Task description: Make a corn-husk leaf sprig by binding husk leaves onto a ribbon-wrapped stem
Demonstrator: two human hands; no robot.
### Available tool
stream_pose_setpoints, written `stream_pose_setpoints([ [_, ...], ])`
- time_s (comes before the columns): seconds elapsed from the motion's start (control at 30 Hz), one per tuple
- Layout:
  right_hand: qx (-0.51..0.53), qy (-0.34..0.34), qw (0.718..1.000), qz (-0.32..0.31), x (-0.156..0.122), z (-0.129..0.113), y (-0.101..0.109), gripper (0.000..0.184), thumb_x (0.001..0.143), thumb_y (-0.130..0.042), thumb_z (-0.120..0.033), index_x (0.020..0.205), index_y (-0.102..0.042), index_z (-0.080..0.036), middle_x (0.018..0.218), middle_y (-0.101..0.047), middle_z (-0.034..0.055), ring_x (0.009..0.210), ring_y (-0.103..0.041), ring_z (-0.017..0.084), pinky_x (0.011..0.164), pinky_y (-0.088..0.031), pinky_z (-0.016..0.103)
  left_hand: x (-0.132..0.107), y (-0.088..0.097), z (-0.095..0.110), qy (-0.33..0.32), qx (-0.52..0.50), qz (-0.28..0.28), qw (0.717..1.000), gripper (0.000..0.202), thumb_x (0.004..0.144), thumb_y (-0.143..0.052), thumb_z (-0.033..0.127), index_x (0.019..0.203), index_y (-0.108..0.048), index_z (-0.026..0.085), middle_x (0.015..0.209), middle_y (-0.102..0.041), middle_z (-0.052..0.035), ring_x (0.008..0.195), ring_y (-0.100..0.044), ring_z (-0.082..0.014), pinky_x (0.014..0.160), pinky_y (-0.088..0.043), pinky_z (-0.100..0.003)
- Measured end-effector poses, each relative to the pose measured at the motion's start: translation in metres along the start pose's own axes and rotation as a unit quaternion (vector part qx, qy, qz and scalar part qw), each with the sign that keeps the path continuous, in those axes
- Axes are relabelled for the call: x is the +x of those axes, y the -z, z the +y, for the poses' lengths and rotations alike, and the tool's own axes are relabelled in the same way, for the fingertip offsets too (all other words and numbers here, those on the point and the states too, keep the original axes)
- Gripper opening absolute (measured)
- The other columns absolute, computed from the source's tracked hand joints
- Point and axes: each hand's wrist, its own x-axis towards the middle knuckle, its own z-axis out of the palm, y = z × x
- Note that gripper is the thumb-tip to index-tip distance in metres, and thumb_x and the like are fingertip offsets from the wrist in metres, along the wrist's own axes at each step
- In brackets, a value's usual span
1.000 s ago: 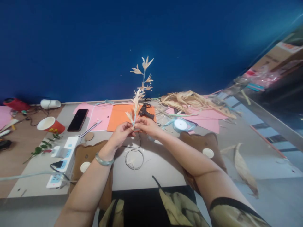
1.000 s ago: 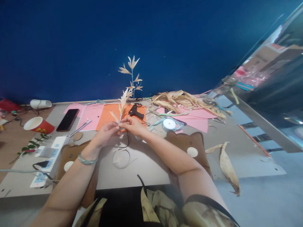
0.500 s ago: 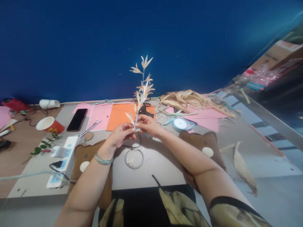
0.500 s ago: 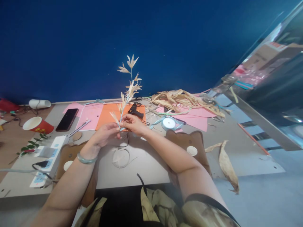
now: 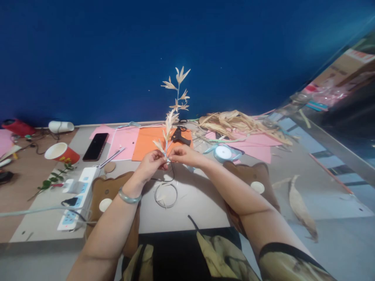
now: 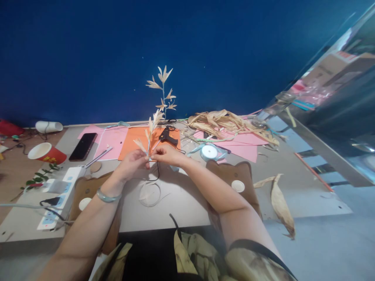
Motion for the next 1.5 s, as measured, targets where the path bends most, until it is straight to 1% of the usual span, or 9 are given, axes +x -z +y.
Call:
stream_pose_setpoints([
  [0.1, -0.046, 0.003, 0.998, 0.039, -0.001, 0.001, -0.005, 0.013, 0.073, -0.064, -0.026, 0.066, -0.063, -0.015, 0.060, -0.058, -0.0020, 0.056, -0.049, 0.009, 0.055, -0.035, 0.021, 0.002, -0.003, -0.002, -0.015, 0.022, 0.039, 0.999, 0.031, 0.062, -0.077, 0.032, 0.070, -0.052, 0.015, 0.051, -0.061, 0.0011, 0.047, -0.059, -0.0114, 0.053, -0.050, -0.025],
  [0.27, -0.069, 0.030, 0.990, 0.121, 0.000, 0.011, -0.021, 0.011, 0.073, -0.059, -0.019, 0.063, -0.059, -0.015, 0.062, -0.060, -0.0010, 0.058, -0.052, 0.010, 0.057, -0.038, 0.022, 0.007, -0.002, -0.003, -0.017, 0.056, 0.043, 0.997, 0.029, 0.061, -0.076, 0.032, 0.069, -0.053, 0.016, 0.049, -0.060, 0.0010, 0.046, -0.059, -0.0134, 0.049, -0.047, -0.024],
  [0.4, -0.061, 0.048, 0.985, 0.156, 0.002, 0.018, -0.029, 0.011, 0.072, -0.059, -0.018, 0.061, -0.059, -0.015, 0.062, -0.061, 0.0002, 0.060, -0.054, 0.012, 0.059, -0.041, 0.023, 0.010, 0.000, -0.004, -0.022, 0.078, 0.073, 0.994, 0.028, 0.060, -0.075, 0.030, 0.071, -0.054, 0.016, 0.047, -0.060, 0.0013, 0.046, -0.059, -0.0141, 0.049, -0.045, -0.024],
  [0.5, -0.009, 0.034, 0.988, 0.152, 0.002, 0.019, -0.031, 0.014, 0.074, -0.063, -0.025, 0.065, -0.061, -0.015, 0.066, -0.065, 0.0025, 0.064, -0.058, 0.014, 0.062, -0.044, 0.025, 0.010, 0.000, -0.004, -0.023, 0.075, 0.082, 0.994, 0.029, 0.060, -0.076, 0.030, 0.071, -0.054, 0.016, 0.047, -0.060, 0.0010, 0.047, -0.060, -0.0145, 0.049, -0.045, -0.023],
  [0.63, 0.072, 0.015, 0.989, 0.126, 0.001, 0.015, -0.030, 0.022, 0.071, -0.070, -0.035, 0.069, -0.063, -0.015, 0.070, -0.068, 0.0042, 0.068, -0.062, 0.016, 0.064, -0.047, 0.026, 0.008, 0.001, -0.003, -0.020, 0.011, 0.061, 0.998, 0.033, 0.060, -0.077, 0.035, 0.072, -0.054, 0.014, 0.053, -0.063, -0.0006, 0.050, -0.062, -0.0141, 0.053, -0.049, -0.026],
  [0.8, 0.094, -0.010, 0.988, 0.125, 0.002, 0.013, -0.029, 0.028, 0.067, -0.074, -0.040, 0.070, -0.063, -0.014, 0.068, -0.068, 0.0035, 0.064, -0.060, 0.014, 0.062, -0.045, 0.025, 0.005, 0.002, 0.004, 0.034, -0.022, 0.063, 0.997, 0.034, 0.058, -0.079, 0.034, 0.069, -0.055, 0.013, 0.055, -0.064, -0.0025, 0.051, -0.062, -0.0141, 0.055, -0.050, -0.026],
  [1.1, 0.084, -0.029, 0.986, 0.138, 0.003, 0.015, -0.032, 0.028, 0.063, -0.076, -0.038, 0.067, -0.063, -0.012, 0.062, -0.063, 0.0009, 0.056, -0.052, 0.010, 0.055, -0.039, 0.023, 0.007, 0.002, 0.002, 0.000, 0.006, 0.104, 0.995, 0.025, 0.056, -0.077, 0.027, 0.064, -0.058, 0.012, 0.051, -0.060, -0.0004, 0.045, -0.058, -0.0119, 0.051, -0.048, -0.025],
  [1.33, 0.074, -0.031, 0.986, 0.144, 0.002, 0.014, -0.030, 0.018, 0.064, -0.073, -0.029, 0.066, -0.065, -0.013, 0.063, -0.064, 0.0005, 0.058, -0.053, 0.010, 0.058, -0.040, 0.022, 0.010, 0.005, -0.002, 0.019, 0.031, 0.080, 0.996, 0.021, 0.059, -0.073, 0.026, 0.064, -0.058, 0.014, 0.048, -0.057, 0.0013, 0.046, -0.056, -0.0119, 0.052, -0.047, -0.025],
  [1.5, 0.153, -0.069, 0.980, 0.108, 0.002, 0.016, -0.030, 0.022, 0.060, -0.075, -0.030, 0.068, -0.064, -0.012, 0.058, -0.063, -0.0006, 0.050, -0.048, 0.007, 0.049, -0.035, 0.020, 0.008, 0.006, 0.000, 0.046, 0.021, 0.040, 0.998, 0.023, 0.060, -0.074, 0.026, 0.068, -0.055, 0.014, 0.052, -0.059, 0.0004, 0.048, -0.056, -0.0112, 0.052, -0.047, -0.024],
])
